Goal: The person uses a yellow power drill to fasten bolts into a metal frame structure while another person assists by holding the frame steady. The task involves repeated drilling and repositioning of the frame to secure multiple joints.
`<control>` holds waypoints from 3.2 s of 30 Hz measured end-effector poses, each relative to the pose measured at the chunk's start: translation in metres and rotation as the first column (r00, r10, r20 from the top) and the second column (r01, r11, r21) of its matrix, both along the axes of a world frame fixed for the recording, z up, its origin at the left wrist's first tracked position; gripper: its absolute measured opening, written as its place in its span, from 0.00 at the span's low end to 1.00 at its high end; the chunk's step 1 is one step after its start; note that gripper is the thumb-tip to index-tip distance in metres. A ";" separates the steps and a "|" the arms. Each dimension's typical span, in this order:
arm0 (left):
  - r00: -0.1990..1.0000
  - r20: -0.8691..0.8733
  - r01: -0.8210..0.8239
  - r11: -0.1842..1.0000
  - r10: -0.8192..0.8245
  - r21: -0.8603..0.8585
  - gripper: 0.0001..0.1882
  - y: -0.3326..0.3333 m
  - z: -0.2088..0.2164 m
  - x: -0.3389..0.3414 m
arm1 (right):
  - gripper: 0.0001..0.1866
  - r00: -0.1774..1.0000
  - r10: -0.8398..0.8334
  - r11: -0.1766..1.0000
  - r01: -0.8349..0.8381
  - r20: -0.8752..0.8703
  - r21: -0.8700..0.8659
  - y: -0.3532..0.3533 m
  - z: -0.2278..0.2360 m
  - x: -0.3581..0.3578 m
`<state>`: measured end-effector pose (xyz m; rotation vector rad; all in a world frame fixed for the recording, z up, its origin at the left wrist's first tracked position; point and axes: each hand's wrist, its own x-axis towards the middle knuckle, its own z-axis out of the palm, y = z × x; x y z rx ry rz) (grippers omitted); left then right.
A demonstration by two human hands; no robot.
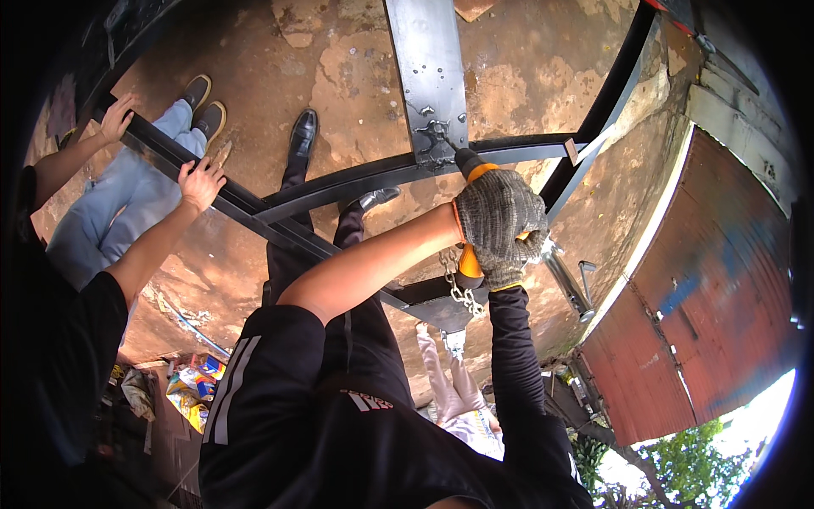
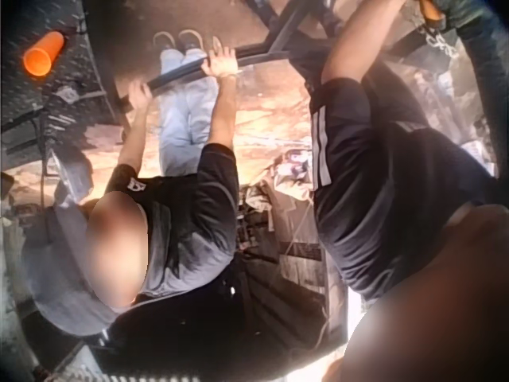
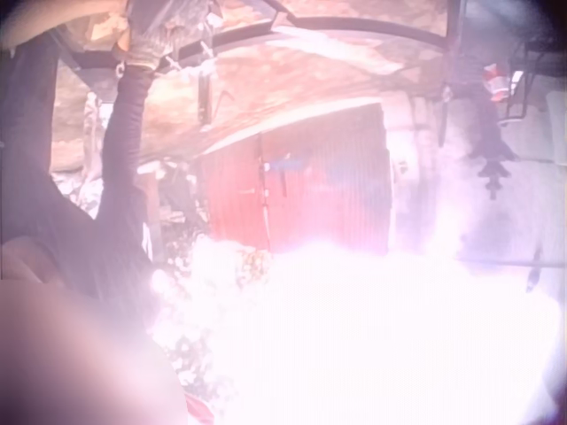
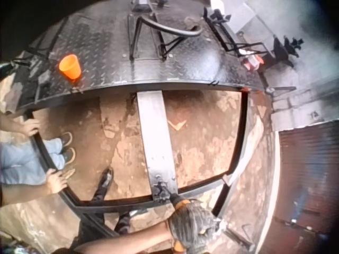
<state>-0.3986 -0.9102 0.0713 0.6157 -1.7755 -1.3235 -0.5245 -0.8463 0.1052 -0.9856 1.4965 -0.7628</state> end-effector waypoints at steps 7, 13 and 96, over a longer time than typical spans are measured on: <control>0.968 -0.023 -0.250 0.968 0.250 -0.008 0.07 -0.003 0.030 0.005 | 0.27 0.998 -0.052 0.998 0.053 0.037 -0.033 0.000 -0.001 -0.008; 0.978 0.207 0.006 1.000 -0.012 0.028 0.11 -0.015 0.031 0.011 | 0.35 0.993 0.021 0.985 -0.040 -0.113 -0.168 -0.004 -0.001 -0.004; 0.976 -0.213 -0.014 0.982 0.055 0.186 0.08 -0.006 0.011 -0.002 | 0.34 0.980 0.116 0.992 -0.107 -0.162 0.063 0.011 -0.010 -0.022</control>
